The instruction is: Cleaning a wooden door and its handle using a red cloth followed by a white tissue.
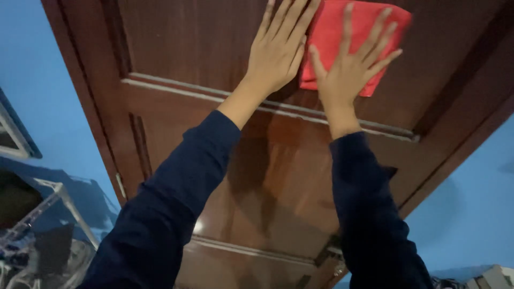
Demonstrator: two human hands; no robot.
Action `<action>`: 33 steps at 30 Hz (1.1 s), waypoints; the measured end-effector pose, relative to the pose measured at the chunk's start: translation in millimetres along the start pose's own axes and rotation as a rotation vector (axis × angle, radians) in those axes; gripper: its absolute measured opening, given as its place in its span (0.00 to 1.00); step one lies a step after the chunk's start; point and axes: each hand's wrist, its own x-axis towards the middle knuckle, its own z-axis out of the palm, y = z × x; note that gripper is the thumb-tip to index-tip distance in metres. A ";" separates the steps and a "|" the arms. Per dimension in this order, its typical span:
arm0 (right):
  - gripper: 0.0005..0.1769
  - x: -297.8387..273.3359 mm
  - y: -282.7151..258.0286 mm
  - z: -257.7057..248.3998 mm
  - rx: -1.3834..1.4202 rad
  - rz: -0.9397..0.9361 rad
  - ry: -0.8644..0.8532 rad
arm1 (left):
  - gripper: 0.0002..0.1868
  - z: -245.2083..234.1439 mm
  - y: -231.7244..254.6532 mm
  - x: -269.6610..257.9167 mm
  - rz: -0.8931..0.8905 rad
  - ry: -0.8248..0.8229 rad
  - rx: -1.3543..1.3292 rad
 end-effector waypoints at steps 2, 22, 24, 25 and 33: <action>0.52 9.8 -7.4 4.1 -0.008 0.096 -0.011 | 0.31 -5.6 -19.7 1.4 -0.024 -0.011 -0.004; 0.37 11.0 -55.5 3.9 0.125 0.193 -0.186 | 0.31 -3.8 -84.3 -11.6 0.012 -0.121 -0.027; 0.36 18.5 -53.7 12.1 0.071 0.257 -0.161 | 0.30 1.7 -86.0 -12.5 0.016 -0.119 -0.021; 0.35 20.6 -55.1 14.8 0.059 0.242 -0.159 | 0.30 6.3 -86.6 -14.0 0.018 -0.094 -0.033; 0.31 19.3 -58.6 7.6 0.096 0.211 -0.199 | 0.27 -16.1 -90.5 -17.1 -0.065 -0.105 -0.122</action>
